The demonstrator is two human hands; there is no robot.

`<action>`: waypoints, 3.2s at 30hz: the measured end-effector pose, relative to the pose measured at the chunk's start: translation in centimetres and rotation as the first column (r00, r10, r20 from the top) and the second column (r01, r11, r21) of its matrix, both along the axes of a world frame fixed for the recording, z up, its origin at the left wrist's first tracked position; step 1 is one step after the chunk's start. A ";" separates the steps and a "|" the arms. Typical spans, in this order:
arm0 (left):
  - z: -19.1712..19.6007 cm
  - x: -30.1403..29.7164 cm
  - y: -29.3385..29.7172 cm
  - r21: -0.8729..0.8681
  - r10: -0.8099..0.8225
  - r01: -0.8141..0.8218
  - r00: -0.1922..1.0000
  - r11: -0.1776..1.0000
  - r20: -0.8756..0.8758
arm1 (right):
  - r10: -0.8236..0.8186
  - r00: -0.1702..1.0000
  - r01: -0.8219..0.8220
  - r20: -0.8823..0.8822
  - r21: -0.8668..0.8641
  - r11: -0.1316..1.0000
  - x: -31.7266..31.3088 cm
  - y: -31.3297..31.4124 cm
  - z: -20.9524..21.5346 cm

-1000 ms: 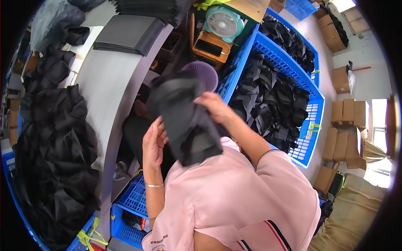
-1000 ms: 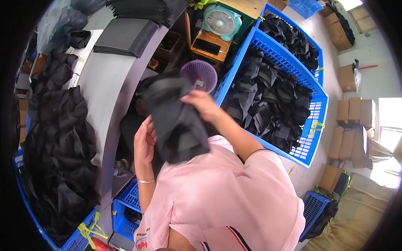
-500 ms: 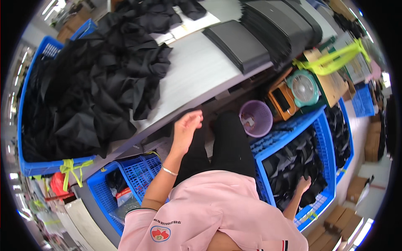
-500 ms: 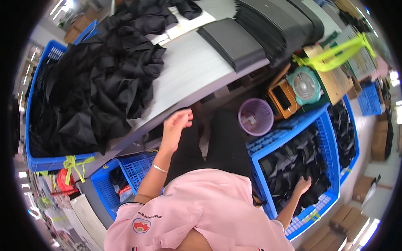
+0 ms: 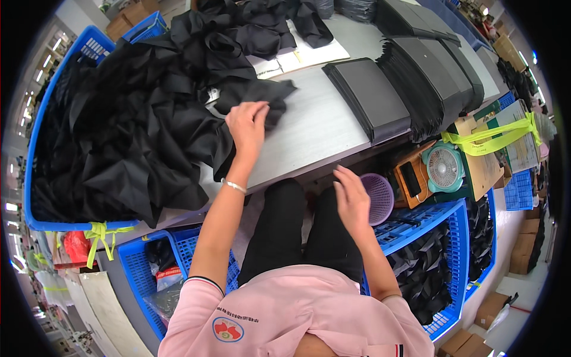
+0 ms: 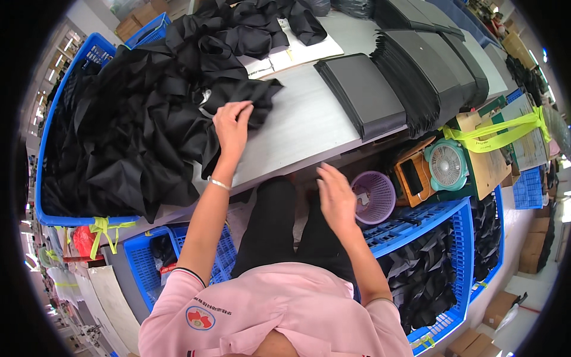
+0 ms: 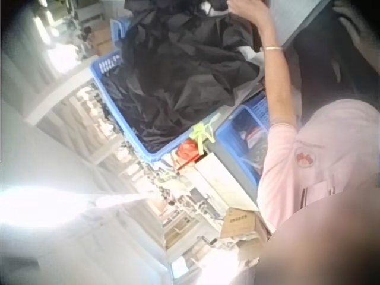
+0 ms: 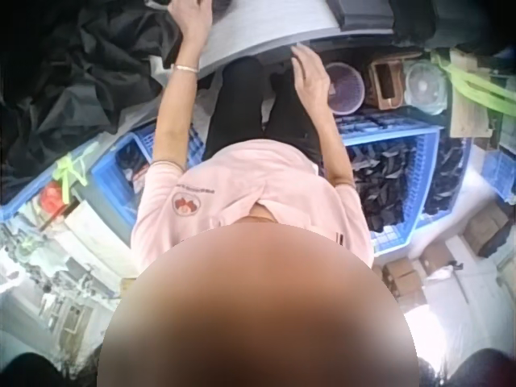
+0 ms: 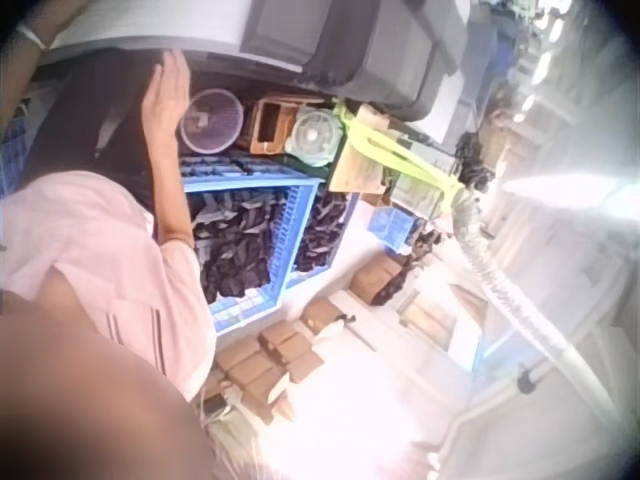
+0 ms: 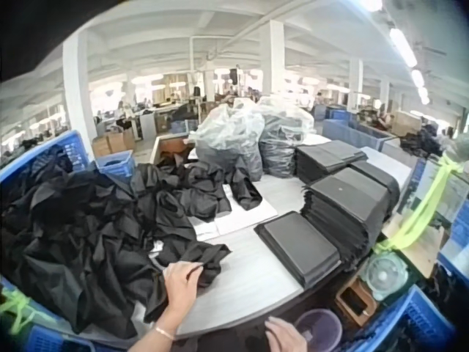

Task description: Assembling and inspecting black fabric protective gear components at a manufacturing workstation.

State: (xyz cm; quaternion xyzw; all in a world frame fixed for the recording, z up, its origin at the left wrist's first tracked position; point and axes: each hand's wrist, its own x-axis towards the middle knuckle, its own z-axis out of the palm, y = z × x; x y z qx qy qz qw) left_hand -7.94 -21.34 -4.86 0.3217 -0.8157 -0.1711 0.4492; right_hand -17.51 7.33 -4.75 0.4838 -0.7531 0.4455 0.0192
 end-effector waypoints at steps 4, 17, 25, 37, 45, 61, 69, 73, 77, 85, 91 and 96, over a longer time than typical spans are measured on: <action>3.9 1.4 7.3 -0.038 -0.308 0.309 0.951 0.950 0.021 | 0.133 0.922 -0.144 -0.363 -0.004 0.990 0.5 -6.4 1.4; 3.8 8.2 25.7 0.412 -0.683 0.743 0.659 0.527 -0.316 | 0.450 0.044 0.231 0.892 -0.448 0.864 -1.3 -8.3 -2.3; 4.6 9.5 26.9 0.634 -0.480 0.677 0.726 0.374 -0.493 | 0.865 -0.036 0.229 0.501 -0.838 0.495 -0.6 -4.2 -4.4; -1.6 3.0 17.2 0.738 0.062 0.294 0.908 0.608 -0.414 | -0.026 0.567 0.027 0.823 0.013 1.000 12.0 0.2 -1.7; -2.0 3.9 9.6 0.661 0.095 0.293 0.869 0.690 -0.485 | 0.362 0.701 -0.217 0.615 -0.300 0.929 14.7 5.1 2.4; 5.6 7.4 15.9 0.643 -0.229 0.553 0.823 0.530 -0.519 | 0.155 0.460 0.035 0.874 -0.193 0.981 6.4 0.9 3.5; 2.5 11.6 19.3 0.557 0.271 0.659 0.734 -0.506 -0.623 | 0.191 0.980 -0.167 0.056 -0.288 0.943 5.5 -2.0 2.1; -3.9 13.4 20.6 0.662 -0.404 0.687 0.537 -0.299 -0.740 | 0.372 0.910 -0.378 -0.184 0.001 0.926 7.5 -3.0 -7.1; -2.8 14.7 21.9 0.715 -0.459 0.687 0.598 -0.130 -0.658 | 0.575 0.813 -0.577 0.090 -0.008 0.817 13.3 -2.8 -7.4; 1.2 10.0 18.6 0.760 -0.450 0.524 0.825 0.384 -0.342 | 0.147 0.565 -0.093 0.812 -0.114 0.989 11.3 1.2 -8.1; 3.8 8.3 17.4 0.631 -0.505 0.527 0.830 0.570 -0.236 | 0.111 0.846 -0.052 0.521 -0.127 0.991 6.1 0.6 1.1; 9.4 7.2 18.7 0.718 -0.377 0.410 0.900 0.563 -0.218 | 0.178 0.412 -0.185 0.894 -0.109 0.977 4.6 -0.1 1.4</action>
